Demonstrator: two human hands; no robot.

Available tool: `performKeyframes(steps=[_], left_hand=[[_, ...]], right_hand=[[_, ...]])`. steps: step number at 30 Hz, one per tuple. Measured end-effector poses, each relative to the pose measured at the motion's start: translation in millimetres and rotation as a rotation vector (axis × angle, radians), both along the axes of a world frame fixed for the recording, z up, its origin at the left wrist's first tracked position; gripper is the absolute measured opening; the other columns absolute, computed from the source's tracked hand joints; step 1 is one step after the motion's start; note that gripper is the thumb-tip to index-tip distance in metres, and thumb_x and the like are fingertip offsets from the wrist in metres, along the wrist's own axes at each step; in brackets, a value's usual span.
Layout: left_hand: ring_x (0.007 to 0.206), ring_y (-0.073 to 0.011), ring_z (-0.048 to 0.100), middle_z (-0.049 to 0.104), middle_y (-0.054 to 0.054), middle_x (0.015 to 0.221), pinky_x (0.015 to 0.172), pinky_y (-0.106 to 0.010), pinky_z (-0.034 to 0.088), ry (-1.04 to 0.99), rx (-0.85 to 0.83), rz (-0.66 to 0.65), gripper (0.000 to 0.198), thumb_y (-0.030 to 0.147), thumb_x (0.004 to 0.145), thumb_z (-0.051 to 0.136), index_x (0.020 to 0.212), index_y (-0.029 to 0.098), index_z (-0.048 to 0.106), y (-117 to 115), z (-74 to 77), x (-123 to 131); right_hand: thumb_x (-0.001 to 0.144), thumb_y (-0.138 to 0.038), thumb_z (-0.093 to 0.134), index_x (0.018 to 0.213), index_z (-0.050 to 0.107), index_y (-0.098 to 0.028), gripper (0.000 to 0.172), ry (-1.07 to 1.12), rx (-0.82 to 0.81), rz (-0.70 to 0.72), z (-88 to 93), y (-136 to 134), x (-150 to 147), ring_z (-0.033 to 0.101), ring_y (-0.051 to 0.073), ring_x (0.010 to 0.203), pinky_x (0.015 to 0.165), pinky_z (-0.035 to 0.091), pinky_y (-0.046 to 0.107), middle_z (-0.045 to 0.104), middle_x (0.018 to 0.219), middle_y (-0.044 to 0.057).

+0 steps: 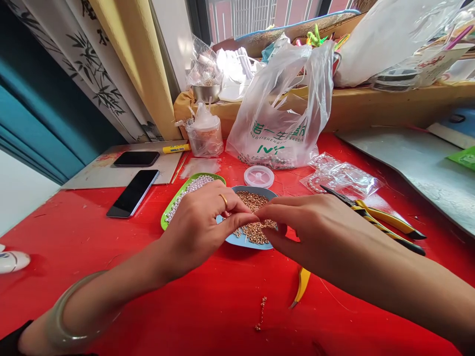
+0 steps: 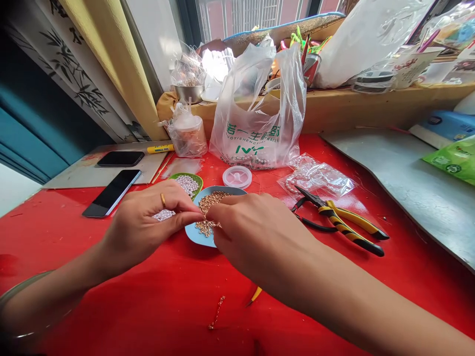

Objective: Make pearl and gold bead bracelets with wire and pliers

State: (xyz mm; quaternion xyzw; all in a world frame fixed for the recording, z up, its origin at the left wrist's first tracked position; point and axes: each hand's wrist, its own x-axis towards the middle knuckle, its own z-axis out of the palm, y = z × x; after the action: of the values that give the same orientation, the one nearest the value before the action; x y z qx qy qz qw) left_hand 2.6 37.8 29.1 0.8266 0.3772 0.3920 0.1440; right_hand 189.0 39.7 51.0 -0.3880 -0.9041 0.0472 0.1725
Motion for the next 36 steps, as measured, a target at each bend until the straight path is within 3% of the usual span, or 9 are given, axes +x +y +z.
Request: performKeyframes(steps=[4,8,11,14,18,27,36], left_hand=[[0.061,-0.0134,0.058,0.066,0.000,0.065,0.057,-0.025,0.046,-0.075,-0.181,-0.021,0.017,0.024,0.082,0.062,0.067,0.018,0.065,-0.3,6.1,0.1],[0.058,-0.0125,0.061,0.067,-0.001,0.063,0.053,-0.023,0.047,-0.191,-0.369,-0.074,0.035,0.033,0.092,0.044,0.069,0.018,0.066,9.3,4.2,-4.1],[0.066,-0.0153,0.063,0.071,-0.002,0.074,0.055,-0.025,0.046,0.069,-0.442,-0.020,0.013,0.024,0.083,0.058,0.082,0.018,0.069,19.9,-7.7,-7.3],[0.078,-0.0207,0.064,0.071,-0.003,0.078,0.066,-0.031,0.047,0.420,-0.371,-0.011,0.010,0.018,0.078,0.061,0.076,0.019,0.070,24.6,-23.0,-7.7],[0.086,-0.0258,0.062,0.070,-0.005,0.079,0.062,-0.031,0.045,0.667,-0.221,0.027,0.011,0.021,0.078,0.060,0.077,0.021,0.071,21.5,-36.1,-5.2],[0.085,-0.0290,0.061,0.069,-0.007,0.082,0.052,-0.030,0.041,0.726,-0.156,0.030,0.019,0.021,0.084,0.050,0.078,0.020,0.068,18.1,-35.9,1.6],[0.085,-0.0265,0.059,0.067,-0.005,0.081,0.051,-0.028,0.036,0.698,-0.115,0.002,0.017,0.015,0.079,0.053,0.076,0.021,0.068,19.2,-37.6,0.2]], right_hand=[[0.080,-0.012,0.061,0.070,0.069,-0.017,0.014,0.161,-0.119,0.082,-2.5,4.7,-0.5,0.052,0.006,0.046,0.046,0.034,0.020,0.066,0.059,-0.003],[0.080,-0.008,0.059,0.077,0.072,-0.020,0.018,0.332,-0.201,0.058,1.0,4.3,-0.3,0.059,0.006,0.052,0.048,0.040,0.016,0.070,0.062,-0.005],[0.082,-0.010,0.057,0.080,0.074,-0.020,0.020,0.416,-0.238,0.036,5.4,2.1,-0.3,0.063,0.007,0.057,0.048,0.042,0.015,0.073,0.068,-0.004],[0.081,-0.008,0.058,0.081,0.074,-0.019,0.019,0.471,-0.190,0.045,7.5,0.7,-0.7,0.063,0.006,0.059,0.050,0.043,0.014,0.073,0.069,-0.004],[0.081,-0.008,0.059,0.079,0.074,-0.017,0.018,0.470,-0.117,0.069,6.2,0.2,-1.4,0.063,0.006,0.060,0.055,0.044,0.015,0.073,0.071,-0.004],[0.081,-0.008,0.057,0.081,0.074,-0.017,0.019,0.429,-0.090,0.082,5.4,-2.1,-1.6,0.065,0.009,0.063,0.057,0.046,0.017,0.074,0.074,-0.003],[0.083,-0.008,0.057,0.084,0.076,-0.014,0.019,0.405,-0.079,0.090,3.6,-0.8,-0.3,0.066,0.012,0.065,0.060,0.047,0.019,0.074,0.077,0.002]])
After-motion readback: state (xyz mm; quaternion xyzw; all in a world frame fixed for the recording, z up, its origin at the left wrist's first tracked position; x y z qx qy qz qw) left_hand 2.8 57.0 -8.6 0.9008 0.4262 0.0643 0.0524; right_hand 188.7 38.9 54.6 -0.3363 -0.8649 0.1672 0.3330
